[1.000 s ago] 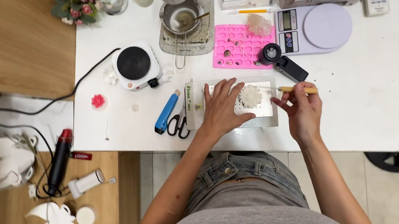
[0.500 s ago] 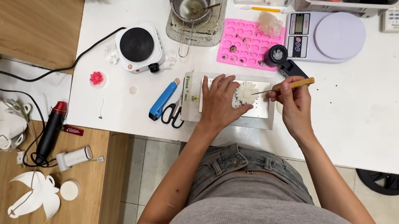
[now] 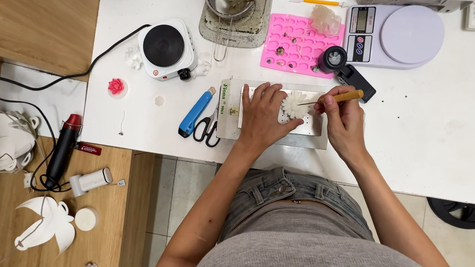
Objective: Preparing wax flowers by cleaning edges and inserting wicks.
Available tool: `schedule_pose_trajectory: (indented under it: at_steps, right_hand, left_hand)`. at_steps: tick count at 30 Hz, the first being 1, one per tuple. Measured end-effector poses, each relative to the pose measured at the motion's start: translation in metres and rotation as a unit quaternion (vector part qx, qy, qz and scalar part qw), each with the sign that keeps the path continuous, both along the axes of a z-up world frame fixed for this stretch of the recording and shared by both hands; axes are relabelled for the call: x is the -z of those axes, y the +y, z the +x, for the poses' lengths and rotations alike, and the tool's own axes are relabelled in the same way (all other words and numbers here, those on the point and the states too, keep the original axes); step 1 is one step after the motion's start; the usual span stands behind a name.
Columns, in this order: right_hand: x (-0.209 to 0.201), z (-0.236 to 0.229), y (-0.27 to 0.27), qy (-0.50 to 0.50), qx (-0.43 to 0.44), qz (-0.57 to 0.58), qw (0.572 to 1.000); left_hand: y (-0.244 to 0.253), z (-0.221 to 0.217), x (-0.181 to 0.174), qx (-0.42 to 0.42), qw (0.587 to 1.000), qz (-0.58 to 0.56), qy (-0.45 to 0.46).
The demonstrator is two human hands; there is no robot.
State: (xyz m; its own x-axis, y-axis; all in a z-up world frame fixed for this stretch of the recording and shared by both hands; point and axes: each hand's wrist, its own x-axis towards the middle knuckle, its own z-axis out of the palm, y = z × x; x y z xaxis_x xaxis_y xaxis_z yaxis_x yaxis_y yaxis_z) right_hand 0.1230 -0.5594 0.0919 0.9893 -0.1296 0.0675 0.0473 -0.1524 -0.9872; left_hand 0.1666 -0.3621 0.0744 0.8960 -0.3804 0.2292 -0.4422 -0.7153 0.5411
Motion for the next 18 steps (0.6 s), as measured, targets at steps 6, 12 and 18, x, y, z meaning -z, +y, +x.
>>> schedule_pose_trajectory:
  at_steps: [6, 12, 18]
  right_hand:
    - [-0.003, 0.001, 0.000, 0.008, 0.000, -0.031, 0.999]
    - [-0.006, 0.001, 0.001, 0.008, 0.000, -0.075, 0.997]
    - [-0.018, 0.005, 0.005, 0.011, -0.012, -0.159, 0.987]
  left_hand:
    - [0.001, 0.000, 0.001, 0.001, 1.000, -0.005, -0.008]
    - [0.001, 0.000, 0.000, 0.001, 1.000, -0.003, -0.007]
    - [0.001, -0.001, 0.002, 0.001, 1.000, -0.006, -0.012]
